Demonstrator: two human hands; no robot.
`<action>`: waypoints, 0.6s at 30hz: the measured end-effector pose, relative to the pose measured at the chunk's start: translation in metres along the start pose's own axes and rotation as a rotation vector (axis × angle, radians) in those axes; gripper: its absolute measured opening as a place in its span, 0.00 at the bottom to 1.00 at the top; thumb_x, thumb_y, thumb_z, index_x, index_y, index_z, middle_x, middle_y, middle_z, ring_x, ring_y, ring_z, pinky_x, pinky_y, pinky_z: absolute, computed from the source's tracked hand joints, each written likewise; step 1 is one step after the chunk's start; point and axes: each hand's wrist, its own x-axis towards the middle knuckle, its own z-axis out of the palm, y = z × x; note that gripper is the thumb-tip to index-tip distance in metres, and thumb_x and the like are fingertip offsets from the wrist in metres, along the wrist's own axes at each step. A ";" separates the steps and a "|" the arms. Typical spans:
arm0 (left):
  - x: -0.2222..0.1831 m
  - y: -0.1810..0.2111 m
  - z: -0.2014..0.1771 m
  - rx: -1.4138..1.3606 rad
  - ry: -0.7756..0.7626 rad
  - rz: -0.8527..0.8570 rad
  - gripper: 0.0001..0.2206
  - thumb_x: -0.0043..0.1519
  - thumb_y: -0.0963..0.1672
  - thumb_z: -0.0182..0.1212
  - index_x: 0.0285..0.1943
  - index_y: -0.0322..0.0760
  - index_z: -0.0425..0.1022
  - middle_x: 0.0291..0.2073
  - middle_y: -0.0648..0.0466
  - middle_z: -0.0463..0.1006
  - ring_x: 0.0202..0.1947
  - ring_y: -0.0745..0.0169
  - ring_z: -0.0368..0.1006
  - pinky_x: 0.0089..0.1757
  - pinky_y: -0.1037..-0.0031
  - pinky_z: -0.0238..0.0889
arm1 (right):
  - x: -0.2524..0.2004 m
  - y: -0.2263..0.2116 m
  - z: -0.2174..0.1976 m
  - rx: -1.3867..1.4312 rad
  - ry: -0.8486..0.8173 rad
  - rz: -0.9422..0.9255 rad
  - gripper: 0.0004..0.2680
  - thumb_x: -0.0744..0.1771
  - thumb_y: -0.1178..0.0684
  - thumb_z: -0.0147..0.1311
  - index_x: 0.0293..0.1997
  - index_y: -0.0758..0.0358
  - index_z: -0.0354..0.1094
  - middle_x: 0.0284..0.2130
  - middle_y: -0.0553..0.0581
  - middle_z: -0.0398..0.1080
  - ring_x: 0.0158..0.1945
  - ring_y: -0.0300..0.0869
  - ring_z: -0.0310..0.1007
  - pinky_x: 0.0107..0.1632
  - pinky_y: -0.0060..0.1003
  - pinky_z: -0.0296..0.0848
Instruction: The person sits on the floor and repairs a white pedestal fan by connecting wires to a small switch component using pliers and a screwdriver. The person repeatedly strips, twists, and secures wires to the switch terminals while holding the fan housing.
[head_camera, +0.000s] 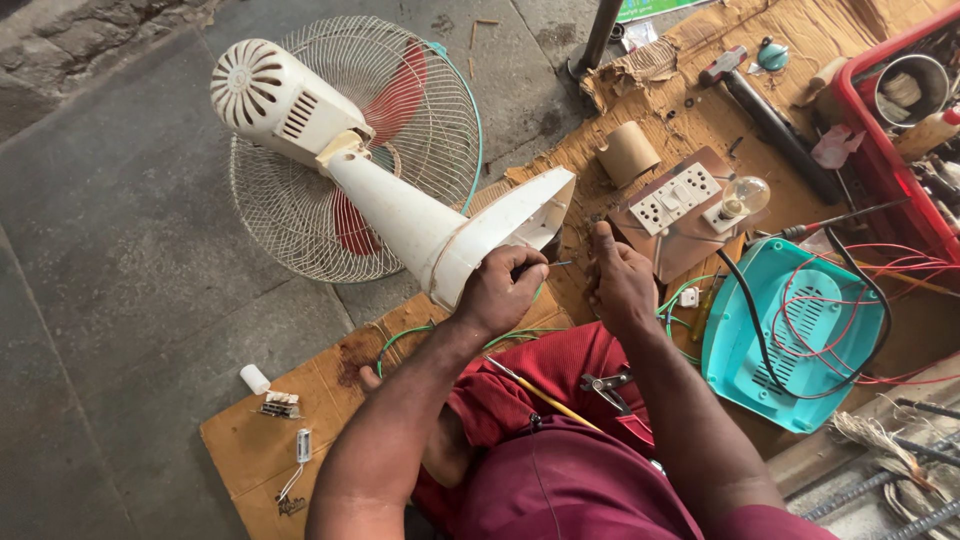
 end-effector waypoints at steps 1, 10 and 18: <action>0.001 0.000 0.001 0.005 0.009 0.008 0.07 0.62 0.43 0.63 0.42 0.33 0.81 0.35 0.49 0.84 0.37 0.61 0.80 0.42 0.70 0.72 | -0.001 -0.002 -0.003 -0.036 -0.020 0.018 0.20 0.73 0.37 0.48 0.30 0.66 0.63 0.17 0.54 0.62 0.16 0.37 0.60 0.19 0.31 0.60; 0.002 0.001 0.001 -0.021 -0.013 -0.027 0.08 0.62 0.43 0.62 0.43 0.33 0.81 0.34 0.49 0.84 0.36 0.61 0.80 0.41 0.70 0.73 | -0.007 0.019 0.006 0.021 -0.329 -0.211 0.09 0.72 0.50 0.53 0.45 0.68 0.69 0.33 0.53 0.72 0.32 0.34 0.69 0.37 0.30 0.72; 0.000 -0.002 -0.001 -0.026 -0.013 -0.041 0.08 0.62 0.43 0.62 0.43 0.32 0.81 0.36 0.49 0.84 0.39 0.61 0.80 0.43 0.71 0.72 | 0.014 0.007 -0.025 -0.103 0.086 -0.177 0.18 0.74 0.42 0.50 0.33 0.68 0.66 0.24 0.55 0.64 0.22 0.38 0.59 0.24 0.35 0.60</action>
